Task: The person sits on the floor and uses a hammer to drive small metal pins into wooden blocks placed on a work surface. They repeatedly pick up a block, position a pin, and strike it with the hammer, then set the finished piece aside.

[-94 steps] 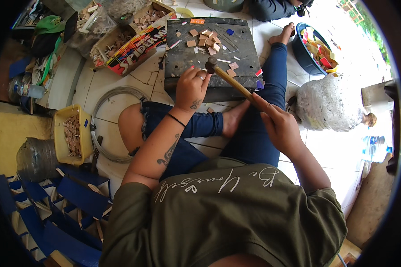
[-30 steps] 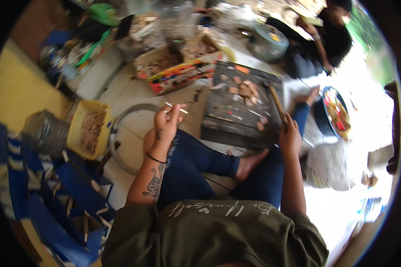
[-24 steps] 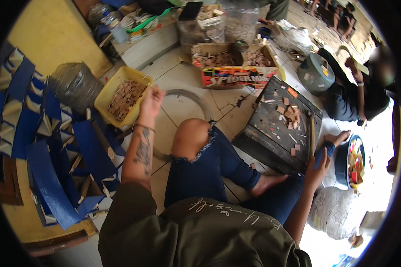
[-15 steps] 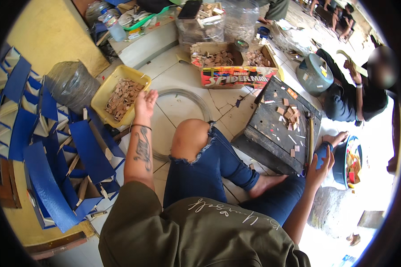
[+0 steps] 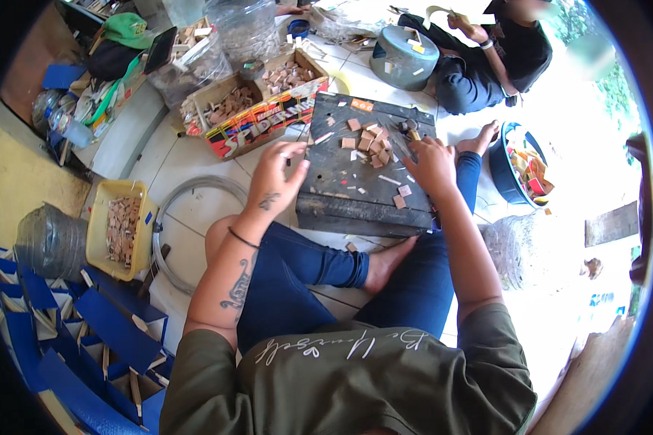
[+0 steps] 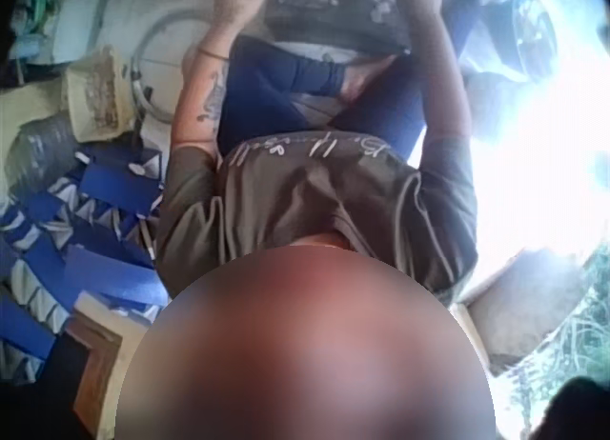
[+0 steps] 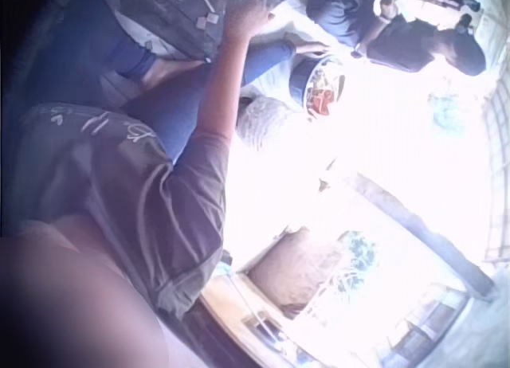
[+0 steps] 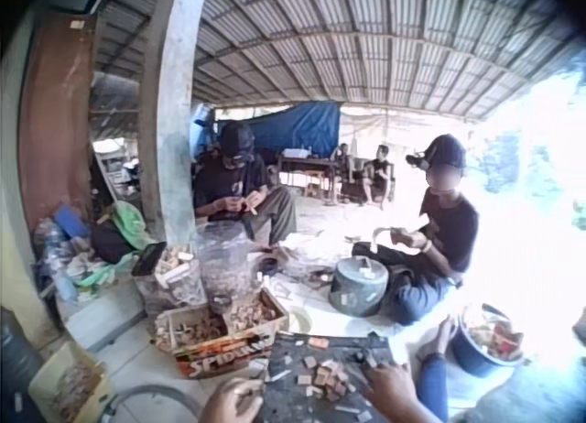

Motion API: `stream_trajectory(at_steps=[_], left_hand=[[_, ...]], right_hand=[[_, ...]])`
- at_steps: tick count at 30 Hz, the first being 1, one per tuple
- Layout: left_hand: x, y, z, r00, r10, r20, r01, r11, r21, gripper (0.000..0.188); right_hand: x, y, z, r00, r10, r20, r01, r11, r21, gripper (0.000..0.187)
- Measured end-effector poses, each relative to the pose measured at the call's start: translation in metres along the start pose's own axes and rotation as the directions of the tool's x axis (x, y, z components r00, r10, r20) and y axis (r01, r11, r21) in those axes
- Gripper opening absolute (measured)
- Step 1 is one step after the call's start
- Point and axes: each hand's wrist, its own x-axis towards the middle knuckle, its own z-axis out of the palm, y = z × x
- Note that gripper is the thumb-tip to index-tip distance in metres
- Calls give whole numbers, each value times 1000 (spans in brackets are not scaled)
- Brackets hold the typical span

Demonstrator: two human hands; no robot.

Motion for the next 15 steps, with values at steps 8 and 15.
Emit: stream_trajectory(at_steps=[8,15], left_hand=[[57,13,73,950,205,236,-294,841,454,30],[30,19,64,991,-5,135,-15,988,151,8]], right_hand=[[30,-6,28,997,43,65,-39,997,-72,20],[22,17,16,997,63,-37,-32,834,552,16]])
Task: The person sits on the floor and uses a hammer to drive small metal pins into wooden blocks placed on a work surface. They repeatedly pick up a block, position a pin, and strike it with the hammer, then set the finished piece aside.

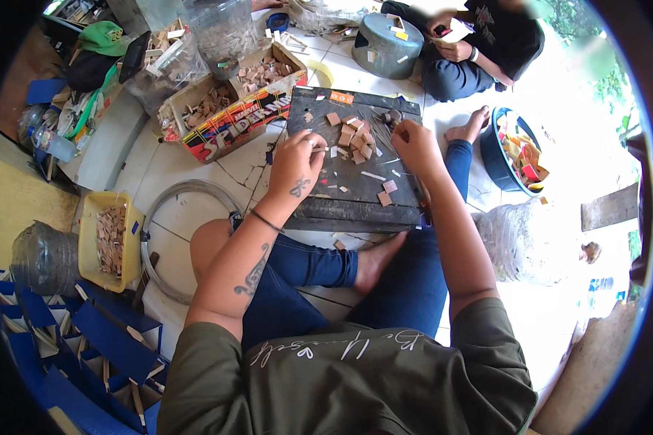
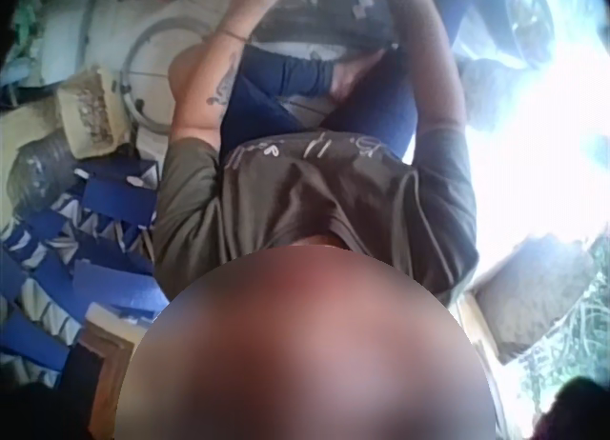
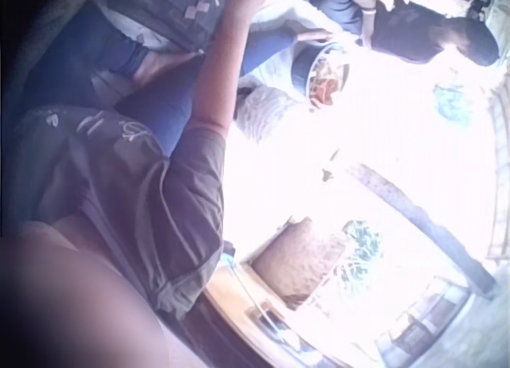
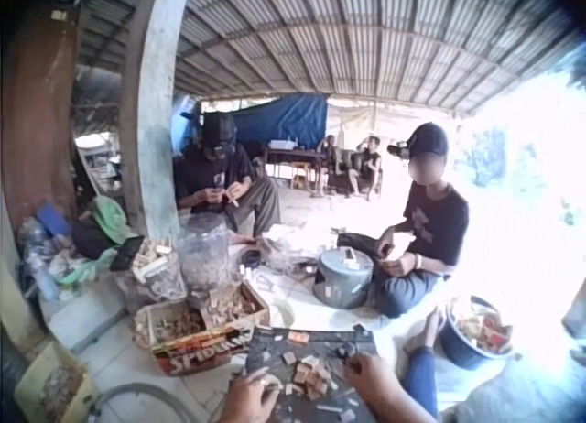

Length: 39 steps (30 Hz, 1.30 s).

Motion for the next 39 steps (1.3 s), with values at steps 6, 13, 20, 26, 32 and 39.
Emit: stream_trajectory(at_steps=[6,13,20,26,32,39], left_hand=[[-50,35,11,1000,-3,-29,-7,935,-353,13],[-63,36,14,988,149,-35,-152,976,-154,14],[-65,34,11,993,116,22,-111,981,-157,16],[-65,30,15,988,155,-27,-157,978,-140,12],[-65,28,17,986,164,-34,-167,977,-135,13],[-66,29,17,988,151,-36,-155,979,-132,12]], right_hand=[[-35,-13,-7,928,174,329,-372,447,814,23],[-79,-39,-11,927,119,355,-351,604,715,28],[-97,-55,12,990,48,133,-130,685,717,8],[-103,-58,22,999,9,36,-26,857,514,9],[-106,-60,25,999,-46,-10,46,909,415,10],[-104,-65,22,996,-87,-20,88,925,369,9]])
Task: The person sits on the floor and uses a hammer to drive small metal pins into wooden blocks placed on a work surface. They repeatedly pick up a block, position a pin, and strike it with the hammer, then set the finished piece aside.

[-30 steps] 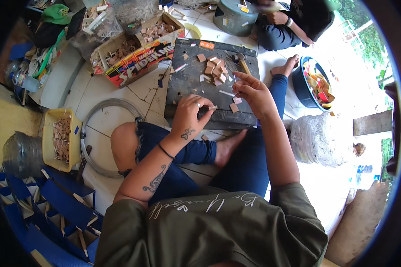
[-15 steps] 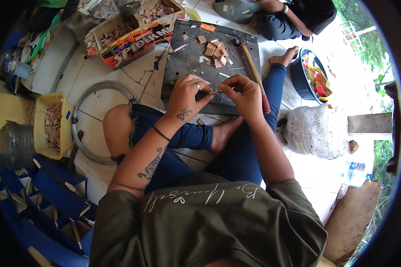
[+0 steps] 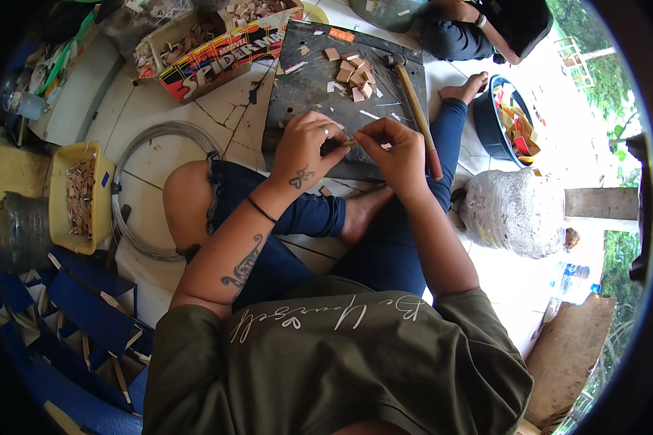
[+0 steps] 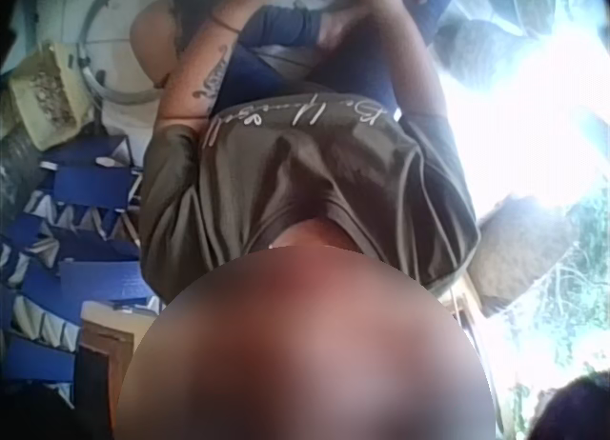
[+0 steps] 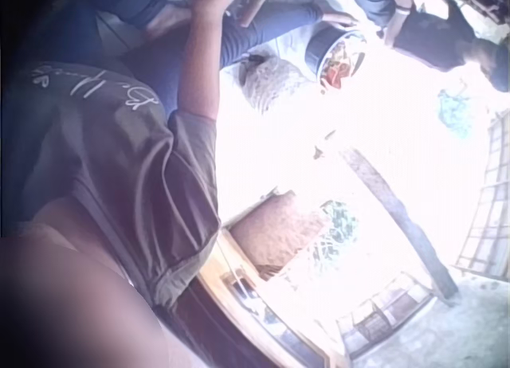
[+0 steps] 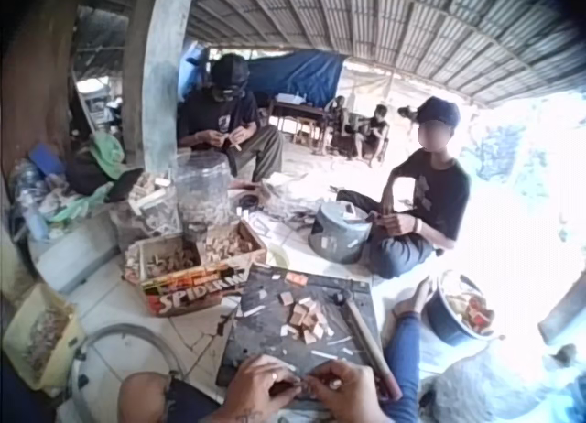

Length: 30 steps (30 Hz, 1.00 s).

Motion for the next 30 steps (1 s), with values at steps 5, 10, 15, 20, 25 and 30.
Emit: stream_trajectory(at_steps=[5,10,15,20,25,30], left_hand=[[-1,-1,1,1000,5,2,-5,1000,0,12],[-1,0,1,1000,-11,2,11,1000,-13,12],[3,4,-1,999,-24,23,25,999,-22,12],[12,6,4,997,-80,19,82,983,-166,11],[9,2,6,1000,3,26,1,992,-126,11],[9,2,11,998,56,26,-54,997,-55,11]], right_hand=[[3,-5,-2,998,-48,40,50,997,-62,10],[7,-7,-3,991,-88,104,102,985,-139,9],[7,-4,-3,990,-112,83,120,988,-100,11],[9,-3,-4,991,-107,80,117,983,-141,15],[7,-1,-16,984,-180,2,177,965,-193,27],[0,7,-15,997,-26,74,31,997,-66,24]])
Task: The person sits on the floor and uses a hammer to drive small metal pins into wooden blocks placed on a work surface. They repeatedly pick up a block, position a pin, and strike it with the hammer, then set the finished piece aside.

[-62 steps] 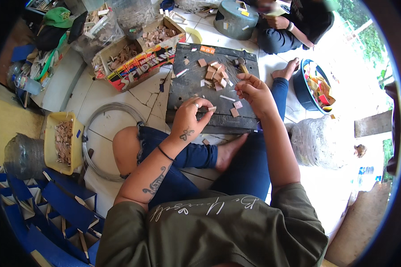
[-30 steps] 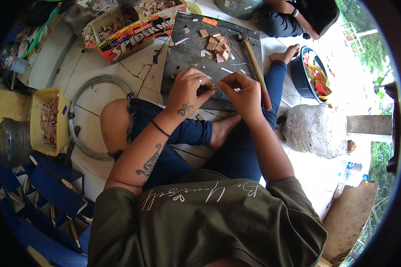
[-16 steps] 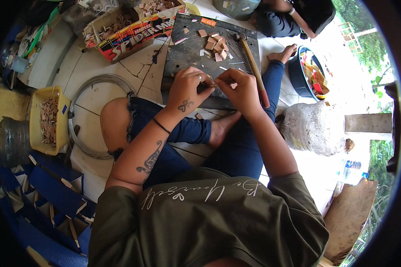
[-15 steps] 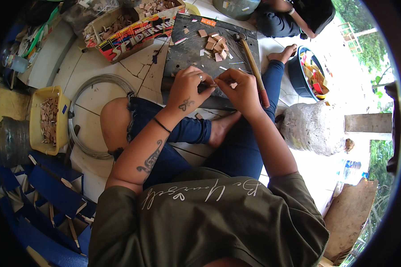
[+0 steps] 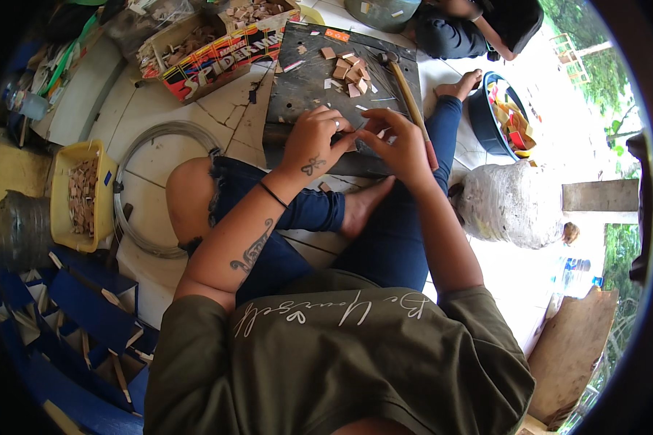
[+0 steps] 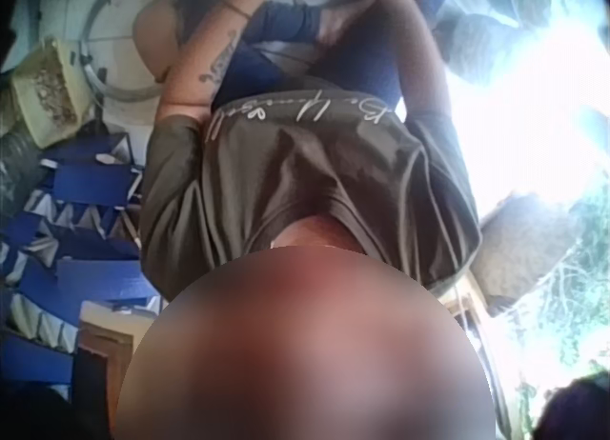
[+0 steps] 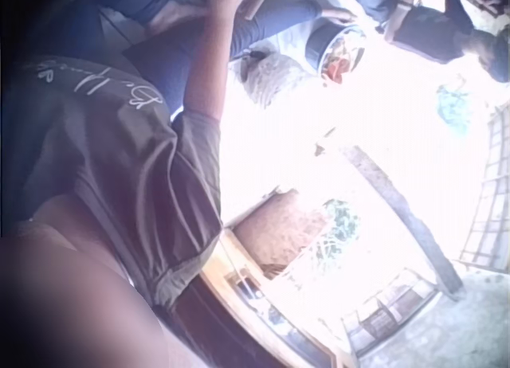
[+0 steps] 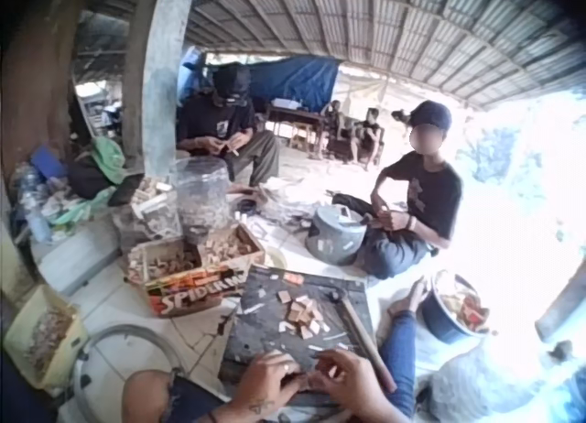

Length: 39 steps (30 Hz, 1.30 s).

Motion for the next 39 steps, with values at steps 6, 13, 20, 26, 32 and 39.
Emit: stream_trajectory(at_steps=[6,13,20,26,32,39], left_hand=[[3,2,-9,999,41,36,-43,997,61,12],[13,8,-30,905,212,369,-287,944,163,17],[10,21,-18,924,-220,314,329,875,-355,10],[-5,15,-5,1000,-28,15,27,998,52,12],[-7,12,-2,994,-100,-39,103,991,91,11],[-3,9,4,996,-91,-6,92,989,112,11]], right_hand=[[2,5,14,995,0,-100,7,998,68,13],[-11,11,-9,964,262,-45,-190,798,572,17],[-14,12,-13,960,265,-88,-162,786,597,13],[-13,6,-3,975,203,-94,-130,855,503,12],[-14,-5,8,984,73,-165,-42,983,181,10],[-12,-11,1,991,43,-129,-38,998,41,13]])
